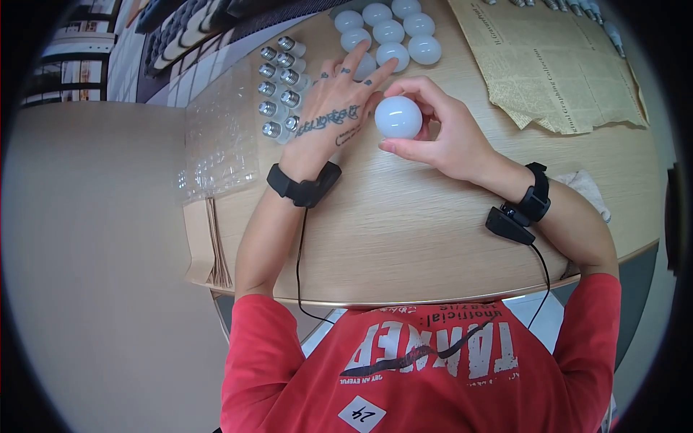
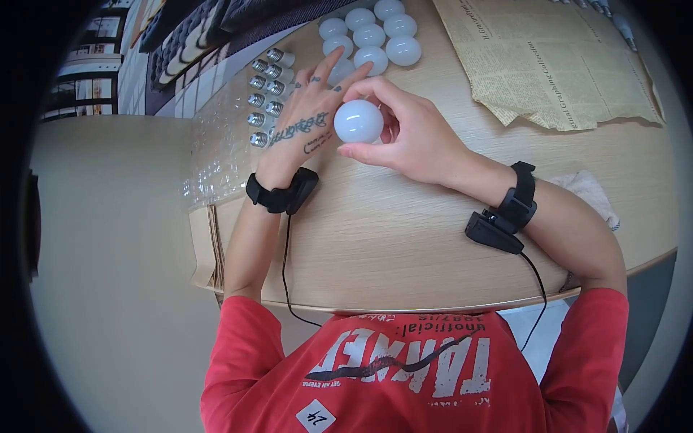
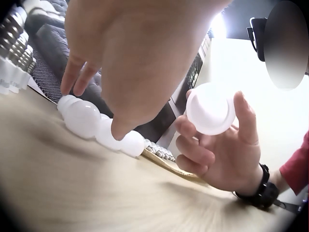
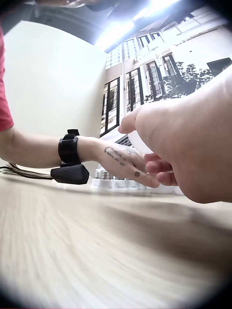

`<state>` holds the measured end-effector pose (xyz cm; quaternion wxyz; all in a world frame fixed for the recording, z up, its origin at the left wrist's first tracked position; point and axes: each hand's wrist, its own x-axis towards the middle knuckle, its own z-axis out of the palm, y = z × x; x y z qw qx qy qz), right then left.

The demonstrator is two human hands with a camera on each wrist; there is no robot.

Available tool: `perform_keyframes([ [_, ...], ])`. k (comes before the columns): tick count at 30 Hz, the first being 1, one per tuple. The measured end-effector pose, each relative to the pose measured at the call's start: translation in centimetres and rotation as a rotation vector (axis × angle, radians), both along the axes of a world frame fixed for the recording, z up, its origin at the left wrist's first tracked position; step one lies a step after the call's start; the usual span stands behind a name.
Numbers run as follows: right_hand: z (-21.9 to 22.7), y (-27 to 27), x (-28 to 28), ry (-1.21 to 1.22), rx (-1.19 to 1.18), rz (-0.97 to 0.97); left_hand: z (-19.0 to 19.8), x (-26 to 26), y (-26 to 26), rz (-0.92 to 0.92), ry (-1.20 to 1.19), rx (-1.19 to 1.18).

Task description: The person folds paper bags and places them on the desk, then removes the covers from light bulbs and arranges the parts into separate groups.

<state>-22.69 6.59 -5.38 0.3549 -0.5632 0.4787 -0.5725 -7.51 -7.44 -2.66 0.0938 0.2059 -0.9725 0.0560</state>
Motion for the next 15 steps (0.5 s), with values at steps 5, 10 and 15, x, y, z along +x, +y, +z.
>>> perform_keyframes([
  [5, 0.6, 0.1, -0.2, 0.012, 0.012, -0.008, -0.7, -0.4, 0.1, -0.012, -0.054, 0.069],
  [10, 1.0, 0.3, -0.5, 0.028, 0.08, 0.031, -0.7, -0.6, 0.6, 0.014, 0.026, 0.066],
  [15, 0.1, -0.1, -0.1, 0.008, -0.027, -0.045, -0.3, -0.3, 0.3, 0.086, 0.164, 0.099],
])
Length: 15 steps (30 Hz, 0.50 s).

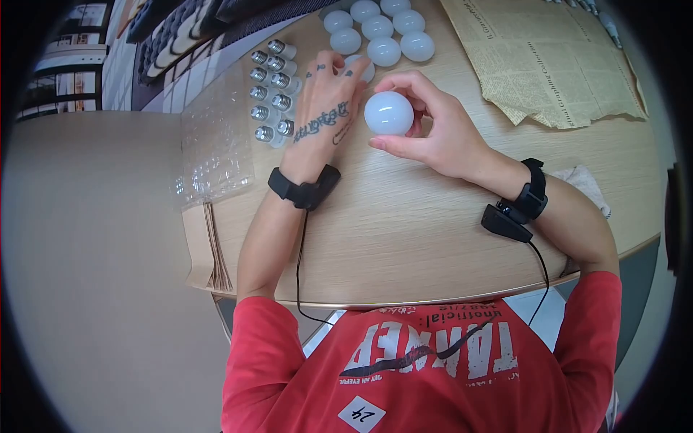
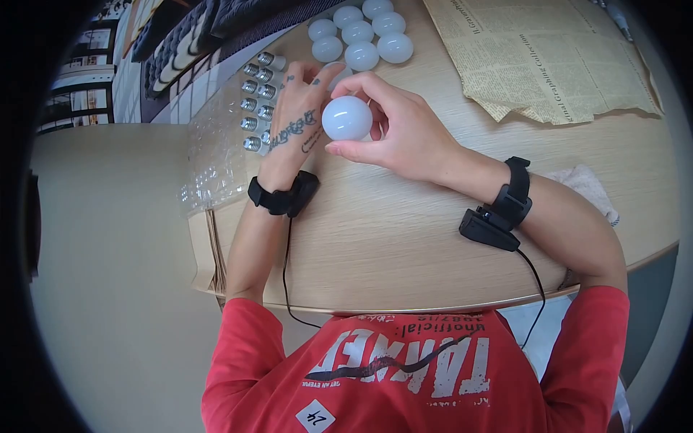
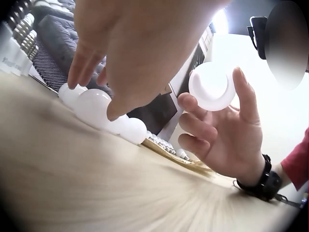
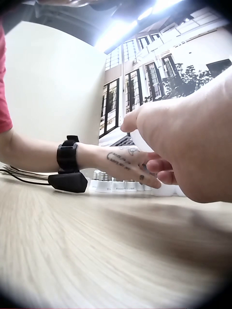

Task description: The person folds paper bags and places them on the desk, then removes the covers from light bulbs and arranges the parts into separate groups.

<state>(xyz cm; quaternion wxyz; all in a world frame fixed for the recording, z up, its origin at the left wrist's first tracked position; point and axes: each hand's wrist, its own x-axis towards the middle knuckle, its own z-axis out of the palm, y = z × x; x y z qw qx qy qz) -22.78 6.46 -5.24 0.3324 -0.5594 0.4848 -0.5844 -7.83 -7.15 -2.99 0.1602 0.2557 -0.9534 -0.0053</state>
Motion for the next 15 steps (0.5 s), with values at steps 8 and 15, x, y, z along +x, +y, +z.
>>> perform_keyframes([
  [8, 0.1, 0.0, 0.0, 0.0, 0.013, 0.002, -0.3, -0.4, -0.8, 0.023, 0.021, 0.005],
  [15, 0.5, -0.1, -0.2, 0.048, 0.123, -0.094, 1.0, 0.5, 0.6, 0.024, 0.264, 0.256],
])
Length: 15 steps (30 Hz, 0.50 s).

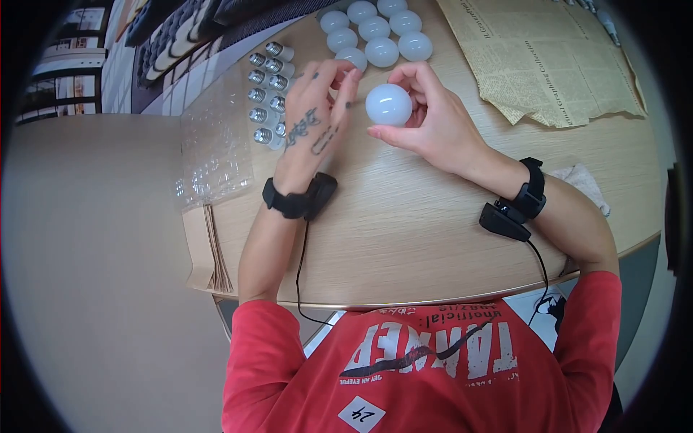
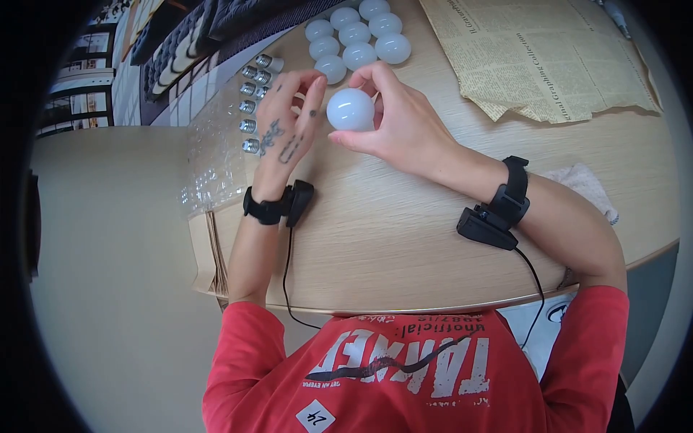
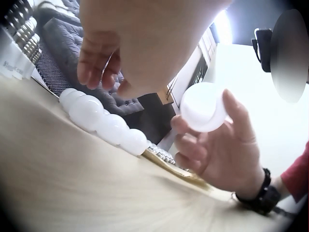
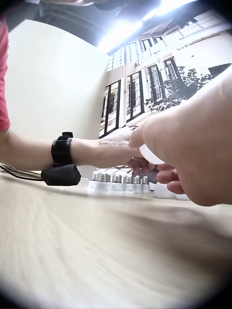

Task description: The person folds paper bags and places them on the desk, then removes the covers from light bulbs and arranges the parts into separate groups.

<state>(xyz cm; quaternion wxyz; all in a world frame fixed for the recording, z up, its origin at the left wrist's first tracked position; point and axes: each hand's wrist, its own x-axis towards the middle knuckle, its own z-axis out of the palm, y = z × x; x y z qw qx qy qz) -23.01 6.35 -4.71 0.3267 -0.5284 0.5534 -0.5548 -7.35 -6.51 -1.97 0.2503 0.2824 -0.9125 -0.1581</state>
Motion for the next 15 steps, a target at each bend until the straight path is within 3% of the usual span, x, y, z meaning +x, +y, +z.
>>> perform_keyframes([
  [6, -0.3, -0.3, -0.3, 0.135, 0.021, -0.017, 1.2, 0.1, 3.0, -0.127, 0.114, 0.236],
  [15, -2.4, -0.4, -0.2, 0.3, 0.016, -0.02, -0.2, 0.3, 2.5, 0.013, -0.007, 0.365],
])
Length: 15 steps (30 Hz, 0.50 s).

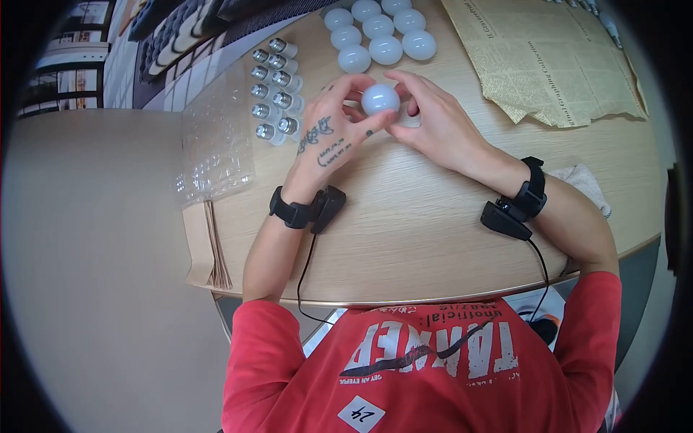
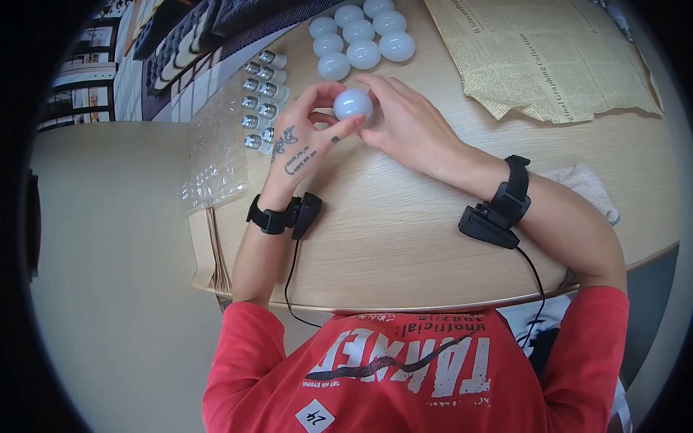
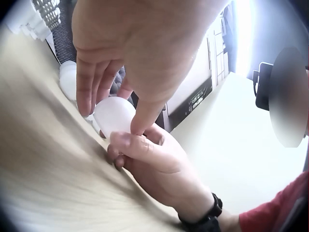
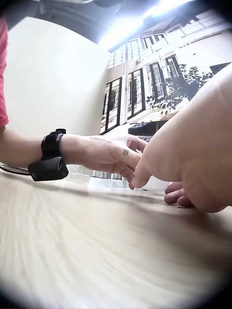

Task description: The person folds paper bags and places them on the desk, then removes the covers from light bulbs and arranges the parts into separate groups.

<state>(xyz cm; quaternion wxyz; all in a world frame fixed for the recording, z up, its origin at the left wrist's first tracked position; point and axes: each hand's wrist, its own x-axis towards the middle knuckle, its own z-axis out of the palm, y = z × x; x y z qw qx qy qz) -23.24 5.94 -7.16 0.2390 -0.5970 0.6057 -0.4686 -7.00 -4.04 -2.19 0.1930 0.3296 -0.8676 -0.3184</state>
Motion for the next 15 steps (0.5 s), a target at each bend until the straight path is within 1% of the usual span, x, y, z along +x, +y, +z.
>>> perform_keyframes([
  [3, -0.1, 0.0, 0.1, 0.025, -0.036, -0.012, -1.2, 0.1, -0.8, 0.135, 0.022, -0.032],
  [6, 0.3, 0.2, -0.1, 0.021, -0.021, 0.003, -1.3, 0.1, -1.2, 0.173, -0.05, -0.121],
  [12, 0.5, 0.2, -0.1, 0.031, 0.011, 0.025, -1.9, 0.1, -1.7, 0.205, -0.029, -0.23],
  [15, 0.4, 0.2, -0.2, 0.029, 0.008, 0.033, -0.9, -0.2, -1.3, 0.262, -0.124, -0.118],
])
